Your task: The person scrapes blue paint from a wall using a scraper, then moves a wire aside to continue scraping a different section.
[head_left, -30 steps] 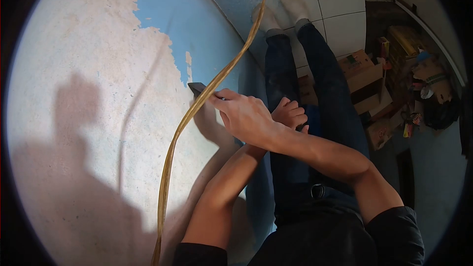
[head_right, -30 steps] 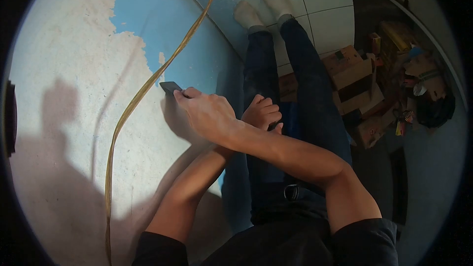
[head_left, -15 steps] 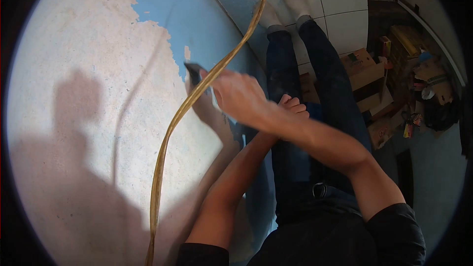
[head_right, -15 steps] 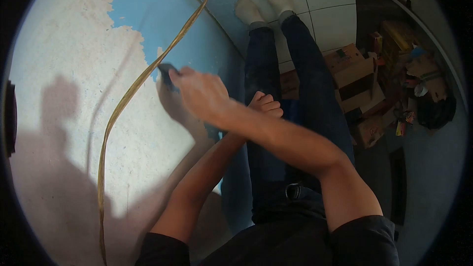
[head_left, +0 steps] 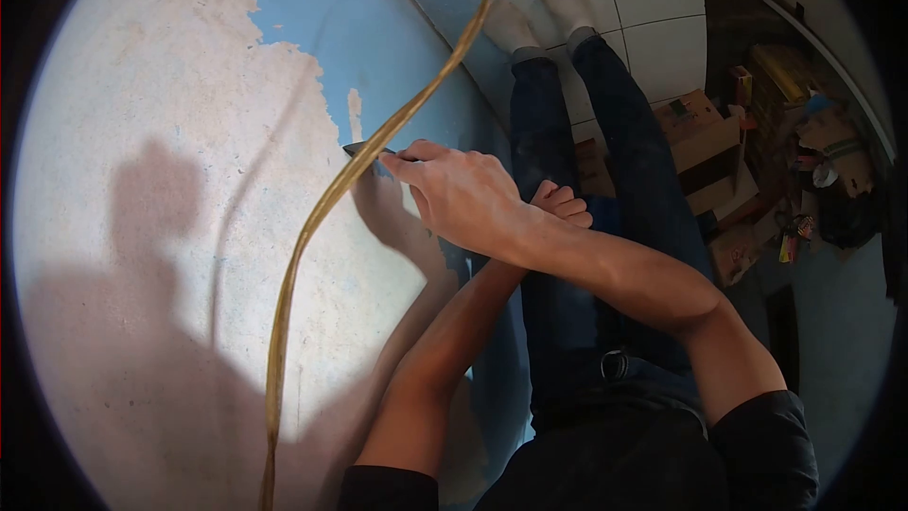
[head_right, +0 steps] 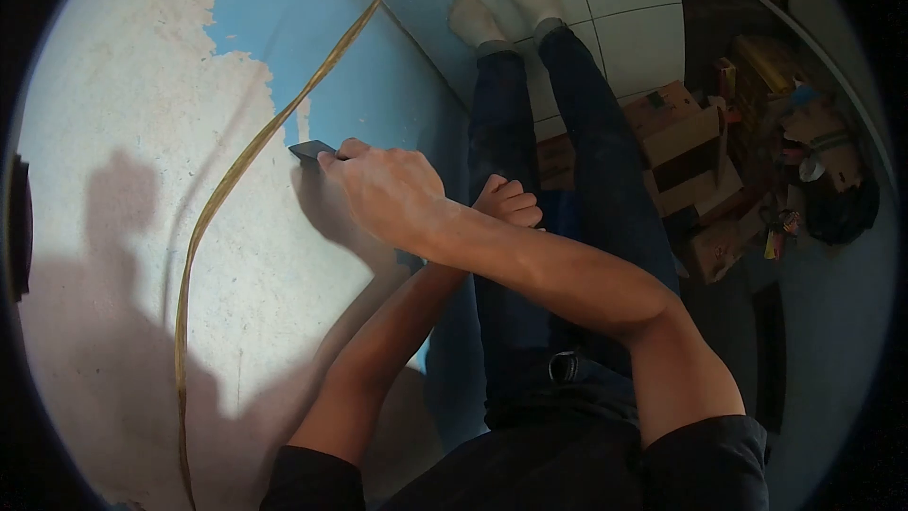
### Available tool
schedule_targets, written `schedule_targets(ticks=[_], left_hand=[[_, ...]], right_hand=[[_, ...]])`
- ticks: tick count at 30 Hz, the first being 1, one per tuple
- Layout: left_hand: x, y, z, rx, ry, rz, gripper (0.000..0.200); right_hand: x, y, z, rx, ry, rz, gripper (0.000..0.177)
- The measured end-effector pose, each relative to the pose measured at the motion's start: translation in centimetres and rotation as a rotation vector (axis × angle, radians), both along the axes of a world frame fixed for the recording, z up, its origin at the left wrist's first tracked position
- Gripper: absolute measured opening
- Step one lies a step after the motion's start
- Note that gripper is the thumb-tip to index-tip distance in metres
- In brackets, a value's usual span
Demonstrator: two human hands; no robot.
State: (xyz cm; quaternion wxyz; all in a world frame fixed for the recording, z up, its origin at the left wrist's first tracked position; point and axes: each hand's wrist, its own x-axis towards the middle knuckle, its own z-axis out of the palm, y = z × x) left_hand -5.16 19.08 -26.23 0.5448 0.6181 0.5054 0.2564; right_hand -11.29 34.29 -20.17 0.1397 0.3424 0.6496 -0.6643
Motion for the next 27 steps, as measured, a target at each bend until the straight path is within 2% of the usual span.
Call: schedule_targets(ticks=[5, 11, 14, 17, 20, 23, 27], left_hand=[[-0.8, 1.5, 2.0, -0.119, -0.013, 0.008, 0.021], [-0.2, 0.2, 0.5, 0.003, 0.015, -0.007, 0.020], [0.2, -0.3, 0.0, 0.050, 0.015, 0.010, 0.019], [-0.6, 1.9, 1.8, -0.013, -0.021, 0.091, 0.020], [0.3, -0.4, -0.2, 0.081, 0.037, 0.039, 0.021], [0.3, -0.8, 0.3, -0.037, 0.162, -0.044, 0.021], [-0.4, 0.6, 0.5, 0.046, 0.050, -0.025, 0.017]], right_hand=[[1.0, -2.9, 2.9, 0.019, 0.031, -0.090, 0.046], [-1.9, -1.0, -2.8, 0.073, 0.034, -0.101, 0.045], [-0.9, -1.3, -1.1, 0.092, 0.065, -0.103, 0.043], [0.4, -2.0, 1.7, 0.072, 0.063, -0.062, 0.043], [-1.4, -1.1, -1.4, 0.119, 0.021, -0.087, 0.044], [-2.7, 2.1, -3.5, -0.082, -0.021, -0.057, 0.033], [-0.7, -0.6, -0.9, 0.059, 0.051, -0.067, 0.034]])
